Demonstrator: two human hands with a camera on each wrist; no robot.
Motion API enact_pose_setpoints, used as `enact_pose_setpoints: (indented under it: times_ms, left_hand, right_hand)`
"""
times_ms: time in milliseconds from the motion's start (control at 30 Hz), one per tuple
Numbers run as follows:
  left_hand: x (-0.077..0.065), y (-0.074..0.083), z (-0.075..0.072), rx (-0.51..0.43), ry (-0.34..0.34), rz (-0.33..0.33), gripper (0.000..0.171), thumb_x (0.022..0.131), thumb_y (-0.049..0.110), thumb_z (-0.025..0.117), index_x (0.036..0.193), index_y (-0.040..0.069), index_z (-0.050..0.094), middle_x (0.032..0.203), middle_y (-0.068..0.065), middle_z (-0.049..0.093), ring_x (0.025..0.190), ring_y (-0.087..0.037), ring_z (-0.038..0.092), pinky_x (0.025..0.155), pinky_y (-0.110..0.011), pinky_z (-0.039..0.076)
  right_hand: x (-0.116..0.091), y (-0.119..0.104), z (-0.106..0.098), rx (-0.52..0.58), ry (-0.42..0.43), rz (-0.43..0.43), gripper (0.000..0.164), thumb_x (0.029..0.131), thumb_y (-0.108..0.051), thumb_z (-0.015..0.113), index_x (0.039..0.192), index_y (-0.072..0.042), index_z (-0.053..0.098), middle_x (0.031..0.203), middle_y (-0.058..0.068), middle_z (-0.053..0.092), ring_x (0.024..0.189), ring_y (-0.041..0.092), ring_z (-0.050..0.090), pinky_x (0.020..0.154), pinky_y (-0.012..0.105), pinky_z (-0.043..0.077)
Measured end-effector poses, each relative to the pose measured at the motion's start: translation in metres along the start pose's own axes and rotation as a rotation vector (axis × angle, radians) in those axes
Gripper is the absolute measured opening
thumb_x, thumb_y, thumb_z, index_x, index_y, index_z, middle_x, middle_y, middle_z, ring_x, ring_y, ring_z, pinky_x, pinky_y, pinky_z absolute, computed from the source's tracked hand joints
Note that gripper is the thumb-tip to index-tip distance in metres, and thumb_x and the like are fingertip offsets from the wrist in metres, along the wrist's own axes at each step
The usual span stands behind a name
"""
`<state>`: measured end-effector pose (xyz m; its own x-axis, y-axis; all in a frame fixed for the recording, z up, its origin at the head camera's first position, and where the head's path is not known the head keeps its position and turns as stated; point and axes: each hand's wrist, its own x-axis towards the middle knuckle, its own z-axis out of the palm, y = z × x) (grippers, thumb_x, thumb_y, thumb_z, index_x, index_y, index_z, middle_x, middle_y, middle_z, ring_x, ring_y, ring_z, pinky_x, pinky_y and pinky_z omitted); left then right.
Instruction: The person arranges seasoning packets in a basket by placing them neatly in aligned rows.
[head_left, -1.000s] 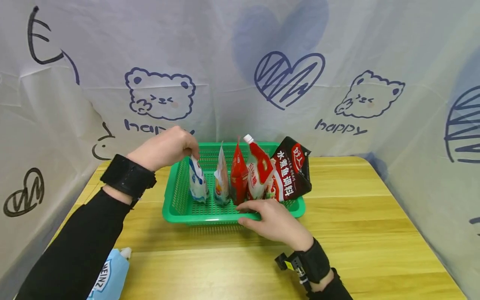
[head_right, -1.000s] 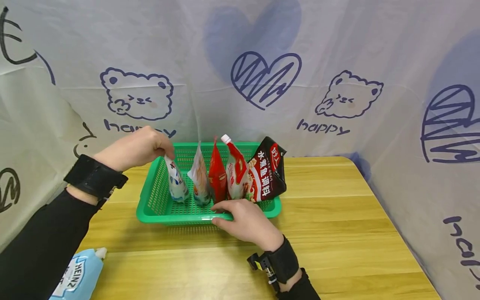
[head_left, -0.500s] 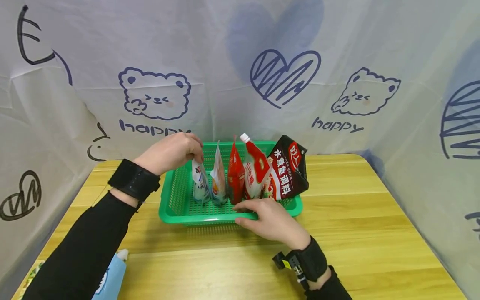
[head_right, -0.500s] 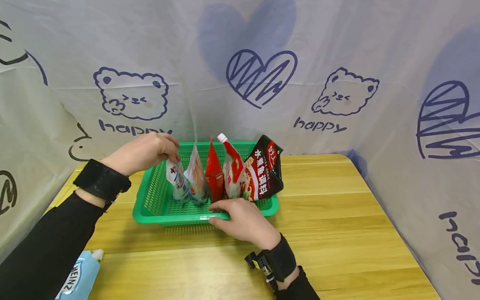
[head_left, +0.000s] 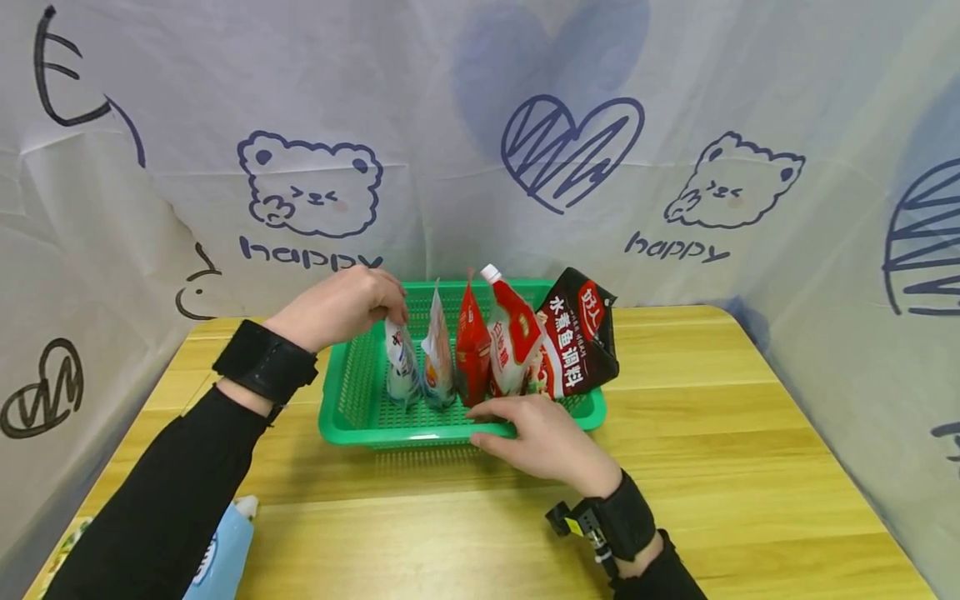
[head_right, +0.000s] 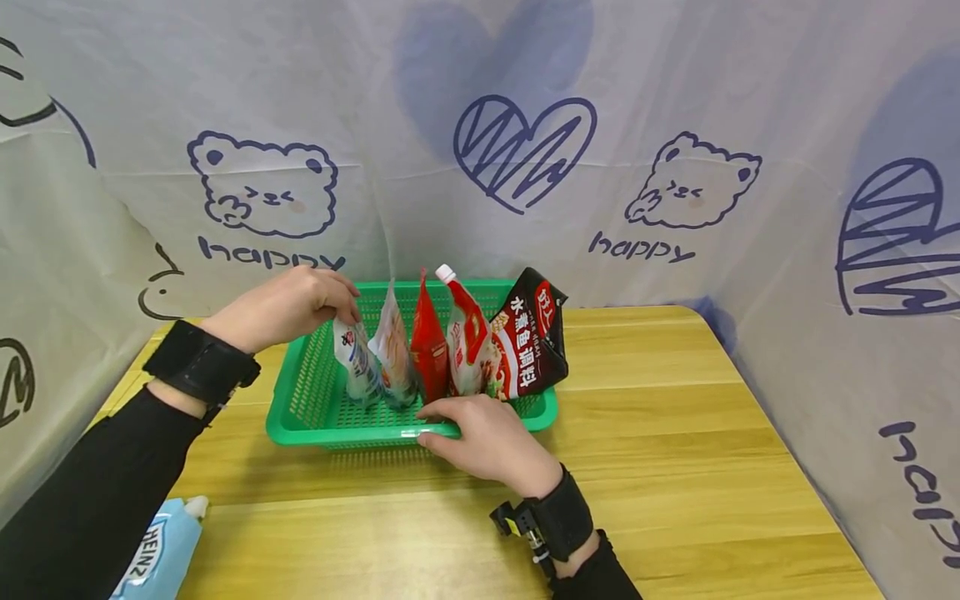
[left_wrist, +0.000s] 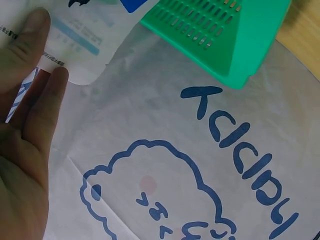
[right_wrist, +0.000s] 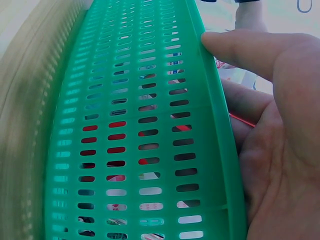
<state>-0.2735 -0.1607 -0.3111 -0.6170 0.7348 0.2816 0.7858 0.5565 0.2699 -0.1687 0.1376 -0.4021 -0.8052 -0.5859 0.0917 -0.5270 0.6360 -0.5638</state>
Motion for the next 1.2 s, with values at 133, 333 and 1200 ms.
enact_pose_setpoints:
  times_ms: [133, 333, 1200]
  left_hand:
    - [-0.001, 0.001, 0.0, 0.017, 0.014, 0.004, 0.028, 0.089, -0.018, 0.069, 0.092, 0.007, 0.082, 0.094, -0.002, 0.077, 0.093, -0.02, 0.073, 0.082, -0.034, 0.062]
    - [-0.013, 0.005, -0.005, 0.029, 0.091, -0.016, 0.032, 0.088, -0.014, 0.074, 0.113, 0.005, 0.079, 0.116, -0.009, 0.075, 0.115, -0.029, 0.069, 0.098, -0.043, 0.057]
    - [-0.21, 0.015, -0.017, 0.101, 0.023, -0.484, 0.05, 0.088, 0.022, 0.085, 0.134, 0.008, 0.067, 0.131, -0.018, 0.068, 0.122, -0.046, 0.06, 0.094, -0.064, 0.052]
  right_hand:
    - [0.0, -0.001, 0.0, 0.002, -0.001, 0.009, 0.031, 0.101, -0.035, 0.069, 0.128, -0.02, 0.074, 0.12, -0.005, 0.076, 0.089, 0.006, 0.067, 0.084, 0.033, 0.055]
    - [0.0, -0.002, 0.0, 0.008, 0.001, 0.018, 0.032, 0.101, -0.035, 0.069, 0.128, -0.02, 0.074, 0.12, -0.005, 0.075, 0.085, 0.005, 0.064, 0.082, 0.033, 0.054]
    - [0.001, -0.001, 0.003, -0.004, 0.005, 0.042, 0.031, 0.1, -0.037, 0.069, 0.127, -0.022, 0.075, 0.12, -0.005, 0.075, 0.095, 0.009, 0.068, 0.085, 0.035, 0.055]
